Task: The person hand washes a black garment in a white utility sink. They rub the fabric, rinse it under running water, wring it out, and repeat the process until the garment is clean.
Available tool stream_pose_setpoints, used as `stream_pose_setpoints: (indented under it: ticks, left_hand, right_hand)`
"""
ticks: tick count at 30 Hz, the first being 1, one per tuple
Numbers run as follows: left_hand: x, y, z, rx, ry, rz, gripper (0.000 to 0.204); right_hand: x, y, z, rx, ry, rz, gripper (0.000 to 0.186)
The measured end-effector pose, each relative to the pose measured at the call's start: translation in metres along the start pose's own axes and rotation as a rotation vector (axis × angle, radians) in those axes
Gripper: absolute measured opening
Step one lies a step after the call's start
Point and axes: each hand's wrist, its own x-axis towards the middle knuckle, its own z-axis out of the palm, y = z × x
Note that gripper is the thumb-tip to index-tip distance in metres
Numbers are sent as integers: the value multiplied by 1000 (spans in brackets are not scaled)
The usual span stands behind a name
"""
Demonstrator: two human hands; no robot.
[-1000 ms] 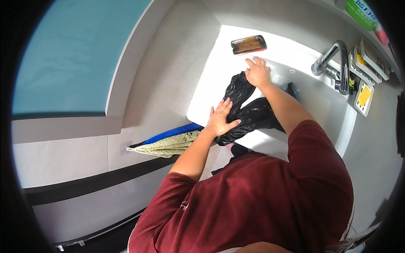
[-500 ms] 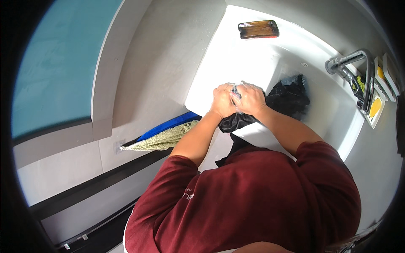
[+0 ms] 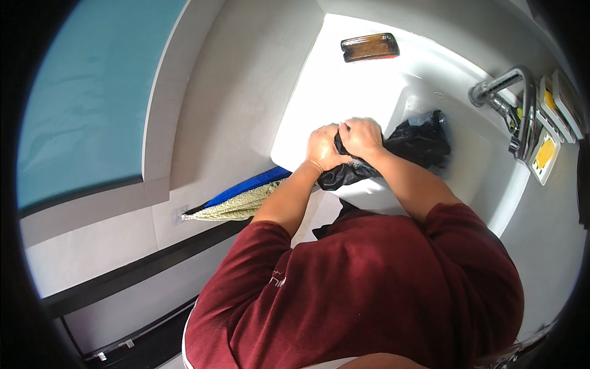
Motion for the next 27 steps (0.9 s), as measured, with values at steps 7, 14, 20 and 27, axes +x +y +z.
stream_pose_setpoints:
  ticks: [7, 14, 20, 27]
  left_hand:
    - [-18, 23, -13, 169, -83, -494, 142]
    - [-32, 47, -35, 257, -8, -694, 123]
    - [-46, 76, -18, 263, -71, -33, 82]
    - [-72, 44, 17, 216, -3, -146, 54]
  right_hand:
    - [30, -14, -69, 685, -294, 572, 67]
    - [70, 71, -112, 740, 375, 453, 45]
    - [-90, 337, -120, -774, 451, 264, 15]
    - [-140, 306, -100, -1194, -397, 365, 25]
